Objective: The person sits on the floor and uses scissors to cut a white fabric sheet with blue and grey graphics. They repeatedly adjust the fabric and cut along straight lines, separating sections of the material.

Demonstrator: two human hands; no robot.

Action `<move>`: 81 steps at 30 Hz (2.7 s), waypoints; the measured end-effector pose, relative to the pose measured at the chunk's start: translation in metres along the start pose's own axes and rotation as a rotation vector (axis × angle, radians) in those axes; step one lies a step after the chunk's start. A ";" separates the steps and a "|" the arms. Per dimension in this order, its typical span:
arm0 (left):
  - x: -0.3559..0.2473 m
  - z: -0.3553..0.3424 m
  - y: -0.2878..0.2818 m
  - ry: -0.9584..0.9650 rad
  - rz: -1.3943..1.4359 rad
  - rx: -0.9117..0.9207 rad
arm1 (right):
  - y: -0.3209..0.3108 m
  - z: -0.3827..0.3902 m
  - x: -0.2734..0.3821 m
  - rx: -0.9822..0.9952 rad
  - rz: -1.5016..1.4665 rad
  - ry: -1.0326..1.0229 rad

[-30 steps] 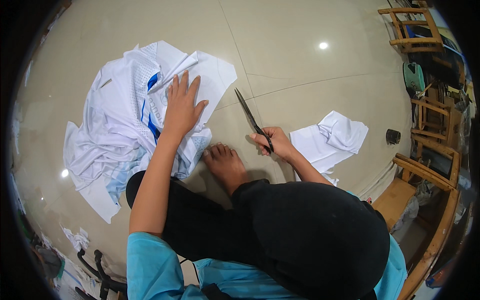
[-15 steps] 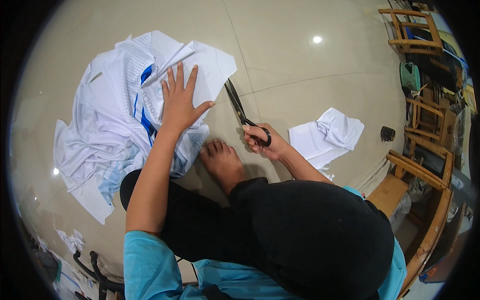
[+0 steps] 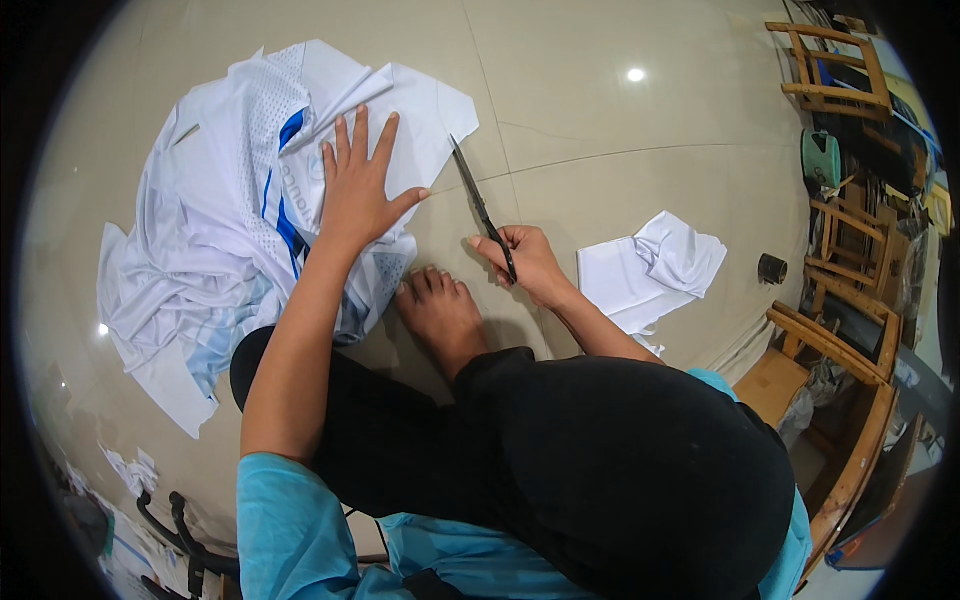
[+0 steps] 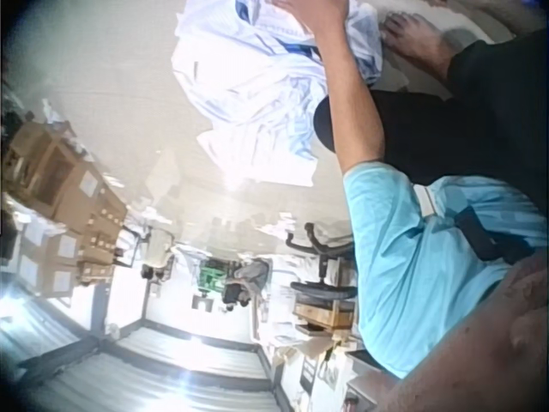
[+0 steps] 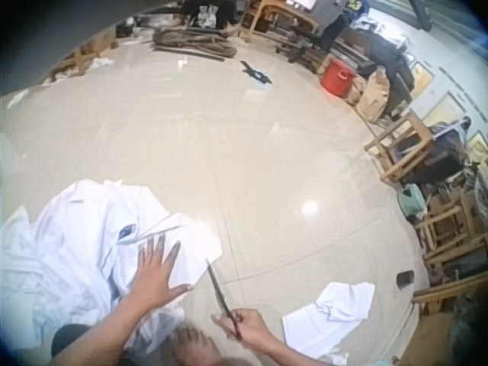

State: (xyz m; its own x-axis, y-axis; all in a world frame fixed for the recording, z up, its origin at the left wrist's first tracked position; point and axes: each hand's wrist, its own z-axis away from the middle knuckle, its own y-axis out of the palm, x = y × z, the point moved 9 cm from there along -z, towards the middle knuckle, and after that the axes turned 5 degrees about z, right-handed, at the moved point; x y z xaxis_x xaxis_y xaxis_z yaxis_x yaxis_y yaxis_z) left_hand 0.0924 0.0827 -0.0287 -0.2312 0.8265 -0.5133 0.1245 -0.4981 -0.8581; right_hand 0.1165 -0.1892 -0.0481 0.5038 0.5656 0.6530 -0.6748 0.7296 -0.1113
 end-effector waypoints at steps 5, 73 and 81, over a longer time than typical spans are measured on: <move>0.001 0.000 0.001 -0.013 -0.011 0.006 | 0.002 0.001 0.006 -0.022 0.037 0.005; 0.005 0.000 0.002 -0.029 0.025 0.004 | 0.007 -0.021 0.011 -0.014 0.010 0.014; 0.004 0.000 0.000 -0.026 0.027 0.002 | 0.008 -0.023 0.019 -0.033 0.050 0.018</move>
State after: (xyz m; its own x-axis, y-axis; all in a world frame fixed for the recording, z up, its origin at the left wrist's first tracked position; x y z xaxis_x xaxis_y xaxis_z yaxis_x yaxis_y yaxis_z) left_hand 0.0914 0.0863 -0.0313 -0.2527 0.8057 -0.5357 0.1289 -0.5207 -0.8439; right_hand 0.1330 -0.1639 -0.0539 0.4792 0.6083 0.6327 -0.6816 0.7121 -0.1683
